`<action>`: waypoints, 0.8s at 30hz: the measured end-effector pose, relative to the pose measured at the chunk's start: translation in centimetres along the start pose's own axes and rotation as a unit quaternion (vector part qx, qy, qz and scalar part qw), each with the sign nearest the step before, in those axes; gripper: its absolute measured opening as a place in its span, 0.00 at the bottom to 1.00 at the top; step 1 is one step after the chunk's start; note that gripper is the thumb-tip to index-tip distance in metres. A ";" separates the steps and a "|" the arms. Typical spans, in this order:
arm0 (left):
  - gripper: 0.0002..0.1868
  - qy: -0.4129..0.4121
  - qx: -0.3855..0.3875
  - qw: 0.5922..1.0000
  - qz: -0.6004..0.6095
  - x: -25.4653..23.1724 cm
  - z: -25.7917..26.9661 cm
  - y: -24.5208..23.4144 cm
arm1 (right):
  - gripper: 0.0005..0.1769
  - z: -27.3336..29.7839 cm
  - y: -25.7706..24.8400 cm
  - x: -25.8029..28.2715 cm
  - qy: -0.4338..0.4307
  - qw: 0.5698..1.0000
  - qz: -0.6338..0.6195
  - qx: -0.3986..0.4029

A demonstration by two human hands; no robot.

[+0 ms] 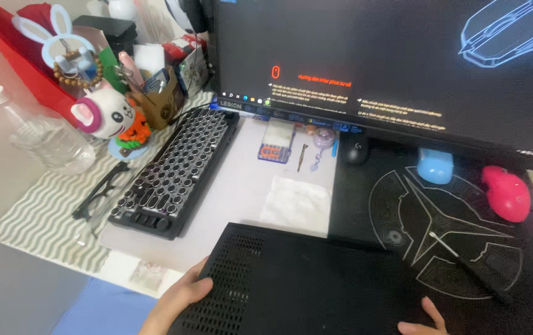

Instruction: The person unscrews several screws from the back of a set-top box using a screwdriver and then replaces the top cover.

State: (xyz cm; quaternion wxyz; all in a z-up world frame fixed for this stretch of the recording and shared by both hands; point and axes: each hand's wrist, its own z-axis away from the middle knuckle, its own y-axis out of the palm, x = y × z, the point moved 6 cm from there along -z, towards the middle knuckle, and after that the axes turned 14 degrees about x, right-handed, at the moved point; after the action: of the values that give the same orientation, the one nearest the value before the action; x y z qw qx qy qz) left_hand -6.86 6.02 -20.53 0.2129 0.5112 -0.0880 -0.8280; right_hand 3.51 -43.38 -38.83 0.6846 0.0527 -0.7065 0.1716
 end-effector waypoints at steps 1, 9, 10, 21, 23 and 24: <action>0.38 -0.092 -0.035 0.985 0.139 1.3 -2.1 -0.4 | 0.24 0.9 1.3 4.2 -0.128 0.974 0.183 -0.048; 0.37 0.014 0.004 0.993 0.117 -7.6 -0.3 9.8 | 0.35 -4.1 -0.4 11.3 -0.211 0.893 0.305 0.254; 0.37 0.034 0.039 0.994 0.094 -6.9 -1.8 9.5 | 0.35 -5.1 -0.2 9.5 -0.282 0.858 0.323 0.284; 0.29 0.163 0.070 0.965 -0.195 -7.1 -7.5 6.5 | 0.66 -9.2 -3.6 -8.0 -0.007 0.873 0.391 0.290; 0.24 0.183 -0.010 0.945 -0.272 -9.6 -9.9 6.5 | 0.77 -9.8 -5.3 -8.2 0.063 0.838 0.405 0.361; 0.27 0.167 -0.048 0.926 -0.334 -10.8 -11.7 6.7 | 0.61 -9.7 -5.2 -3.7 0.092 0.855 0.390 0.329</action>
State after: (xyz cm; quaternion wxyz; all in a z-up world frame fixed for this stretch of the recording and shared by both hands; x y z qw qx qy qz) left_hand 9.41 5.65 -14.80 -0.0404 0.6305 0.1650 -0.7573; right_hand 14.50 -45.83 -41.56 0.5662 -0.0214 -0.5048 0.6513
